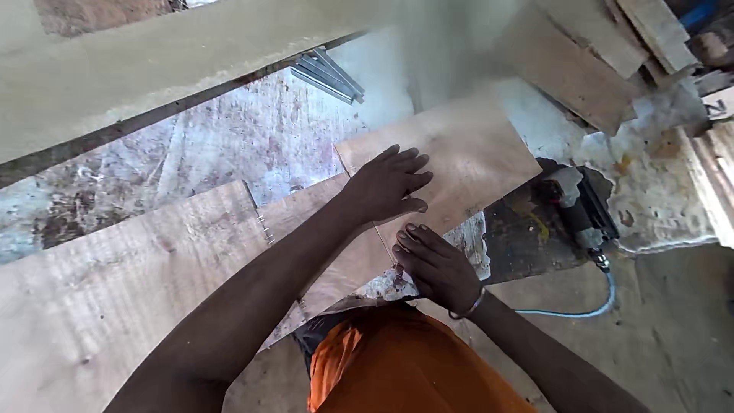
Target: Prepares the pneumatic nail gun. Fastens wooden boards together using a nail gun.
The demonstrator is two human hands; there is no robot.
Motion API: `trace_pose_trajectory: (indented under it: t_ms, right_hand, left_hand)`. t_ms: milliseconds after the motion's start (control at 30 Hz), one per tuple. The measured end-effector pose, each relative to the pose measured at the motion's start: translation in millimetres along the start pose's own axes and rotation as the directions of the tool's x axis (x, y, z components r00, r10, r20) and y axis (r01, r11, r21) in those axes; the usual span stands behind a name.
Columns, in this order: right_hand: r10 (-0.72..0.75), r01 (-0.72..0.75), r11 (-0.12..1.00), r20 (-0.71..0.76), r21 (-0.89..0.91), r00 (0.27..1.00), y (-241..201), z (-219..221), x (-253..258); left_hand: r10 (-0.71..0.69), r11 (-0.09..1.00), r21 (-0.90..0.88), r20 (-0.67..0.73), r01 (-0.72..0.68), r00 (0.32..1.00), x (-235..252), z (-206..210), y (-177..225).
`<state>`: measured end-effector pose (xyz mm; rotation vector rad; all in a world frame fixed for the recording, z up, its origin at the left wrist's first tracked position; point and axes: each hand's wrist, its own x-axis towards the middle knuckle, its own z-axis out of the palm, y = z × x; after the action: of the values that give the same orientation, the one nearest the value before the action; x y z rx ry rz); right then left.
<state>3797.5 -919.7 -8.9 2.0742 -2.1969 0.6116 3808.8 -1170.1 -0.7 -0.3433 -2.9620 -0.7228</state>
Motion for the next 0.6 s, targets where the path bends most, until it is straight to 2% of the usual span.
trace_pose_trajectory:
  t_ms: [67, 100, 167, 200, 233, 267, 300, 333, 367, 400, 500, 533, 567, 600]
  right_hand:
    - [0.112, -0.115, 0.992, 0.055, 0.056, 0.992, 20, -27, 0]
    - [0.228, -0.229, 0.973, 0.055, 0.029, 0.972, 36, -44, -4]
    - [0.520, -0.520, 0.850, -0.025, -0.087, 0.854, 82, -85, -22]
    - [0.650, -0.655, 0.740, -0.089, -0.149, 0.755, 107, -106, -34]
    - [0.767, -0.781, 0.597, -0.157, -0.185, 0.623, 127, -126, -48]
    - [0.881, -0.897, 0.395, -0.195, -0.198, 0.431, 141, -143, -61]
    - [0.951, -0.957, 0.220, -0.179, -0.187, 0.254, 151, -155, -72]
    - [0.977, -0.975, 0.120, -0.152, -0.189, 0.150, 160, -160, -84]
    - [0.984, -0.973, 0.092, -0.130, -0.214, 0.121, 169, -157, -96]
    - [0.982, -0.963, 0.107, -0.123, -0.246, 0.141, 176, -151, -108]
    - [0.944, -0.910, 0.251, -0.124, -0.331, 0.306, 191, -143, -118]
    - [0.936, -0.894, 0.281, -0.105, -0.349, 0.335, 194, -144, -115]
    - [0.941, -0.890, 0.283, -0.076, -0.357, 0.330, 195, -144, -111]
    - [0.955, -0.907, 0.262, -0.048, -0.330, 0.294, 190, -146, -106]
  left_hand:
    - [0.003, 1.000, 0.003, 0.007, -0.003, 1.000, 2, -3, -1]
    - [-0.009, 1.000, 0.009, 0.027, 0.009, 1.000, 3, -5, 0]
    - [-0.025, 0.999, 0.028, 0.058, 0.023, 0.998, 4, -6, 3]
    - [-0.027, 0.999, 0.040, 0.068, 0.024, 0.997, 5, -8, 3]
    - [-0.025, 0.999, 0.049, 0.076, 0.021, 0.997, 6, -9, 4]
    - [-0.023, 0.999, 0.049, 0.077, 0.019, 0.997, 6, -11, 5]
    - [-0.025, 0.999, 0.041, 0.080, 0.022, 0.996, 6, -14, 6]
    - [-0.035, 0.999, 0.030, 0.089, 0.032, 0.995, 7, -16, 7]
    - [-0.037, 0.999, 0.021, 0.085, 0.036, 0.996, 7, -17, 7]
    - [-0.039, 0.999, 0.025, 0.075, 0.037, 0.996, 7, -15, 7]
    - [-0.041, 0.999, 0.026, 0.033, 0.040, 0.999, 8, -10, 6]
    - [-0.040, 0.999, 0.025, 0.029, 0.039, 0.999, 7, -9, 6]
    - [-0.042, 0.999, 0.027, 0.035, 0.041, 0.999, 6, -10, 6]
    - [-0.046, 0.999, 0.023, 0.041, 0.045, 0.998, 6, -11, 6]
